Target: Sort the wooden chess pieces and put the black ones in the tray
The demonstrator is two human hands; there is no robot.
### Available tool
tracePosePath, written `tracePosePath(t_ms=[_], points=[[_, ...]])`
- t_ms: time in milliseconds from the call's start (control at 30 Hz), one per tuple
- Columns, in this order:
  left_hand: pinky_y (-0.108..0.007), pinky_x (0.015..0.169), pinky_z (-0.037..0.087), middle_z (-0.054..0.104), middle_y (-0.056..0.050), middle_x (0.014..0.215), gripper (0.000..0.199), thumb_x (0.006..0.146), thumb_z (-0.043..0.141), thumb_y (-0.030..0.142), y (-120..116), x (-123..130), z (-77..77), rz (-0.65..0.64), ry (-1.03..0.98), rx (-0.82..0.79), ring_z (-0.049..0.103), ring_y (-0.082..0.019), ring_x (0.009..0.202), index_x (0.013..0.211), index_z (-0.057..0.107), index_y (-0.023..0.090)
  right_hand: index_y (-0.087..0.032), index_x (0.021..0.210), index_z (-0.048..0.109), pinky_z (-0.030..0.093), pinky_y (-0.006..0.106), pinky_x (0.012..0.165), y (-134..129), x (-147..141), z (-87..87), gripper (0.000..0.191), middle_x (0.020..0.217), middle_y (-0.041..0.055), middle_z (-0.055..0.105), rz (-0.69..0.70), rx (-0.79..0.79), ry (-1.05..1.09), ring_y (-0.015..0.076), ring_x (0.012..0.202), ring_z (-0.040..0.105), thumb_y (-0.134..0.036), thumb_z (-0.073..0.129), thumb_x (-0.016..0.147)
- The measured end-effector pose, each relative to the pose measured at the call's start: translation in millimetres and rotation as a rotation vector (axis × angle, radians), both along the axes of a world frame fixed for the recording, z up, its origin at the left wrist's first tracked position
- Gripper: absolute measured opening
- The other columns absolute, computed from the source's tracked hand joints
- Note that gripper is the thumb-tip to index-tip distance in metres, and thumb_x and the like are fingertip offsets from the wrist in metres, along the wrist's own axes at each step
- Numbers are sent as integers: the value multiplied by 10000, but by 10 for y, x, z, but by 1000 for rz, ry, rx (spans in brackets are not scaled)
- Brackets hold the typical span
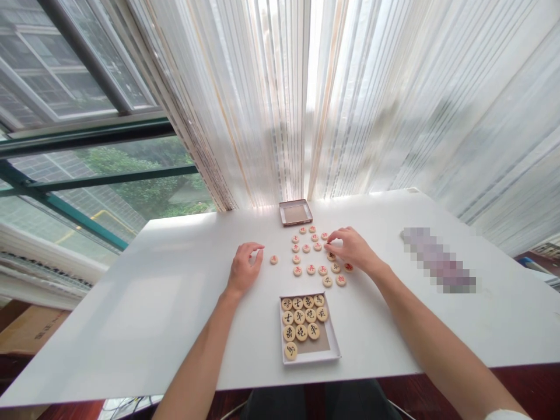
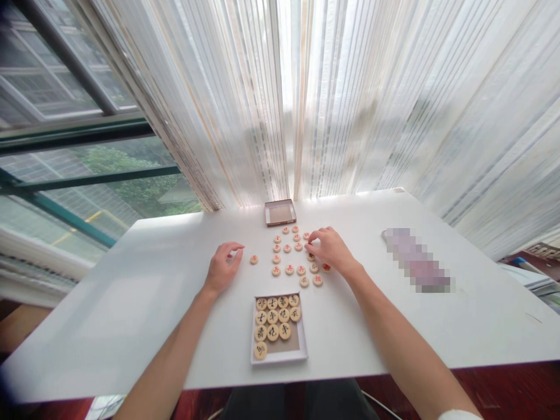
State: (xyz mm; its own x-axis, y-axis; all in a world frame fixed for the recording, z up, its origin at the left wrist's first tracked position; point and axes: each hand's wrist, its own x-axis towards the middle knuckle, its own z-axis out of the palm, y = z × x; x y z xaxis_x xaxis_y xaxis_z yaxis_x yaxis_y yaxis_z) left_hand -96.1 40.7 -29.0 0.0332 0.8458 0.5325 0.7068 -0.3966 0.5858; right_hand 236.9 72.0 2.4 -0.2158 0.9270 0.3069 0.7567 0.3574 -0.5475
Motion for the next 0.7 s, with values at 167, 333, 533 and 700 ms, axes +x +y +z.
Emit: tracePosePath(t_ms=[167, 333, 533, 700], points=[[-340, 785, 528, 669, -61, 1061, 168, 933, 533, 248, -17, 3, 2, 8, 0, 1, 603, -219, 1020, 1014, 679, 232, -252, 809, 724, 454, 352, 765, 18, 11, -23, 135, 825, 26, 717, 11, -29, -1, 247, 890, 596, -376, 670, 798], [-338, 777, 532, 667, -66, 1076, 162, 929, 540, 248, -25, 6, -13, 8, 4, -1, 603, -224, 1037, 1007, 681, 234, -249, 828, 724, 458, 334, 722, 56, 69, -68, 151, 805, 22, 718, -2, -32, 12, 231, 839, 622, -382, 659, 796], [-353, 789, 535, 677, -65, 1057, 165, 930, 534, 267, -40, 17, 23, 28, -12, -4, 609, -227, 1023, 988, 686, 240, -238, 907, 702, 509, 334, 743, 25, 96, -9, 178, 889, 36, 721, 25, 15, 81, 214, 836, 662, -391, 652, 830], [-347, 794, 531, 695, -57, 1023, 171, 936, 539, 294, -144, 127, 126, -45, -99, -11, 631, -218, 987, 993, 689, 232, -233, 1026, 701, 563, 346, 754, -187, -16, 129, 206, 964, 55, 697, 148, 143, 184, 202, 837, 678, -360, 637, 877]])
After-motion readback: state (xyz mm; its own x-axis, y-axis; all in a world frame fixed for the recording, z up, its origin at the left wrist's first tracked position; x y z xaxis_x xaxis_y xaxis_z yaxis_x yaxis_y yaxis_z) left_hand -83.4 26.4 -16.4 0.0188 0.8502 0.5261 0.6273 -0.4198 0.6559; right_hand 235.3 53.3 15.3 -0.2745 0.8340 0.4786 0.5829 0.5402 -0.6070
